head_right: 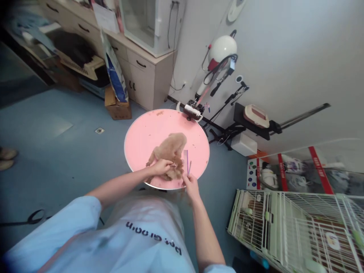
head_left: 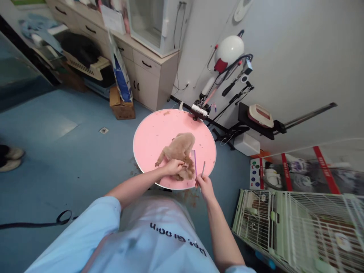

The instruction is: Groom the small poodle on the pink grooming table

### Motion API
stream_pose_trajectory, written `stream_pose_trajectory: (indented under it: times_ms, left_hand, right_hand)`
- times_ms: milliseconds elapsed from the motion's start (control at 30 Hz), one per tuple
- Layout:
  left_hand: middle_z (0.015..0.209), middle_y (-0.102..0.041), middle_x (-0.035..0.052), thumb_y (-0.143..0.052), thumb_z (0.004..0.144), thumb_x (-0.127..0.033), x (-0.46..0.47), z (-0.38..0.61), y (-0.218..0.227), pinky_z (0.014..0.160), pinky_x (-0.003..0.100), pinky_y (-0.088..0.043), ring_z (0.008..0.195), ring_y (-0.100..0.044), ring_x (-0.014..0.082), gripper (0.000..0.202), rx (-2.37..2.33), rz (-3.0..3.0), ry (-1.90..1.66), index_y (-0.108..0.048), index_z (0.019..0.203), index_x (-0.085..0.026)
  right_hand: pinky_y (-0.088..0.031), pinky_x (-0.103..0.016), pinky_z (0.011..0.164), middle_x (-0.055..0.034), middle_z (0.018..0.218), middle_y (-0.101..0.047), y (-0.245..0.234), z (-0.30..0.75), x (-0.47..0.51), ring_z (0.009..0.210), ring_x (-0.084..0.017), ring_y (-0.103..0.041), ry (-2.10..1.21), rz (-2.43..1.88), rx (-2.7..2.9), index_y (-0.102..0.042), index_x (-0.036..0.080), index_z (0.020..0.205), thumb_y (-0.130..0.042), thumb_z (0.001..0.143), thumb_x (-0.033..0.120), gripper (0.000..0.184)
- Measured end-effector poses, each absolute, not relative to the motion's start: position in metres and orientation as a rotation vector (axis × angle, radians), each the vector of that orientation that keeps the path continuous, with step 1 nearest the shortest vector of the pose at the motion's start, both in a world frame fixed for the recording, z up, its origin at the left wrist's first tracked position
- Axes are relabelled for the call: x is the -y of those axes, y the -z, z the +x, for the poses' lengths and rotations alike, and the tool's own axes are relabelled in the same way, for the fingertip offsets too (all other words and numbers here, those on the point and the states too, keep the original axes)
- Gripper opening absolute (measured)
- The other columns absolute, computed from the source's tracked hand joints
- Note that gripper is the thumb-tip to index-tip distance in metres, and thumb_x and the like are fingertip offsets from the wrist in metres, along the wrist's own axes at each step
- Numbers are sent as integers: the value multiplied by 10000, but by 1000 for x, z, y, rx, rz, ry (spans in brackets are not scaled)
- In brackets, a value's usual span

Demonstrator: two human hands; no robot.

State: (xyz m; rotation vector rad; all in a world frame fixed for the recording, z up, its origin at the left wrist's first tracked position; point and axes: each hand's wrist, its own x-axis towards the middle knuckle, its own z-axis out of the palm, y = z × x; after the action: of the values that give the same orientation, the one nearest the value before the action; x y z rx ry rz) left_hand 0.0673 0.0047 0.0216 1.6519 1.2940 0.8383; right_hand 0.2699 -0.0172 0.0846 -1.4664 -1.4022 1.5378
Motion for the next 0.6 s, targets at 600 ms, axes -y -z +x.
stream_pose_trajectory:
  times_ms: [600]
  left_hand:
    - [877, -713, 35, -468, 796, -204, 17, 34, -5, 751, 229, -471, 808, -627, 151, 278, -1388, 1412, -800, -708, 914, -129]
  right_hand:
    - [-413, -231, 575, 14, 628, -575, 25, 186, -30, 631, -135, -539, -1688, -1334, 1544, -550, 174, 732, -525, 753, 469, 297]
